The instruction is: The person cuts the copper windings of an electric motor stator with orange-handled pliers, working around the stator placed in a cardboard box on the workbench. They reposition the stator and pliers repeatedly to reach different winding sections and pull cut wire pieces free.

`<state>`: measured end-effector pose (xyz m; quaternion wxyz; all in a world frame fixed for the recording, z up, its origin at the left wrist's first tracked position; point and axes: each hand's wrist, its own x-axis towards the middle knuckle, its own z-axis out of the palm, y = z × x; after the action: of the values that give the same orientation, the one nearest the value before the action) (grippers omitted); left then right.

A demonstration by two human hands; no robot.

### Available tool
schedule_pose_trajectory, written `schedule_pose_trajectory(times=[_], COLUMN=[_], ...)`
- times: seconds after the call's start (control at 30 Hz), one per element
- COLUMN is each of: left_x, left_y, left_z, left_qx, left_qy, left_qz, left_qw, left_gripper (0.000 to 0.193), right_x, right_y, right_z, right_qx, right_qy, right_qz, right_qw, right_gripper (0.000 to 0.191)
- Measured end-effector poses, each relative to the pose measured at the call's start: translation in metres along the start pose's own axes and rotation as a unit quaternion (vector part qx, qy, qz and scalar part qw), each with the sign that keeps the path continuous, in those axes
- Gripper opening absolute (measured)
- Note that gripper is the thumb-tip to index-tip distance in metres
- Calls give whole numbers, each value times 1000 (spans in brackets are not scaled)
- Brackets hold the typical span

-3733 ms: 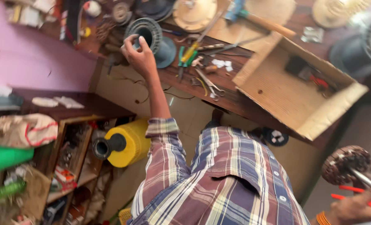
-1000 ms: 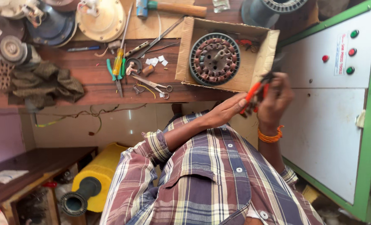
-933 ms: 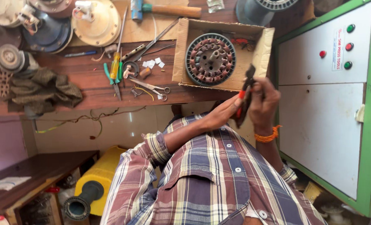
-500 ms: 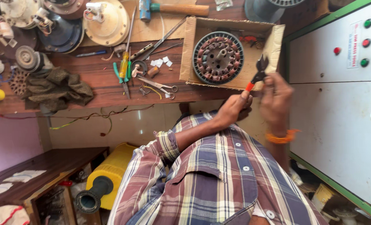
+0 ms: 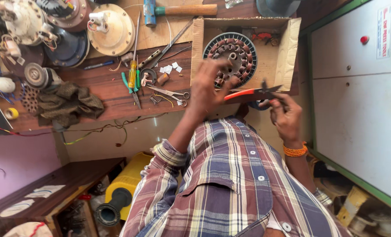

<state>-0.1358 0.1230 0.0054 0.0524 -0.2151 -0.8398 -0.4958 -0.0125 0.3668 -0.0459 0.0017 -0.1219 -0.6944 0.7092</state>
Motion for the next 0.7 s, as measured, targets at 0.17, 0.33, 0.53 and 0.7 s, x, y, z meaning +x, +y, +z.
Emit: schedule_pose_trajectory(times=[0.17,0.33,0.53,0.7], left_x=[54,68,64,73], left_y=[-33,-55,-56,-51], left_z=[6,36,43,38], left_qx=[141,169,186,172], left_qy=[-19,-96,-68,-96], left_qz=[103,69,77,114], left_qw=[984,979,977,974], left_gripper=[82,55,47,45], right_x=[4,8,12,22], right_y=[7,13,5,-1], right_z=[21,29,32,28], right_qx=[19,53,69,53], right_qy=[-27,-45,-25,-63], right_qz=[97,134,155,189], right_qw=[995,989,985,979], right_gripper=[29,31,33,29])
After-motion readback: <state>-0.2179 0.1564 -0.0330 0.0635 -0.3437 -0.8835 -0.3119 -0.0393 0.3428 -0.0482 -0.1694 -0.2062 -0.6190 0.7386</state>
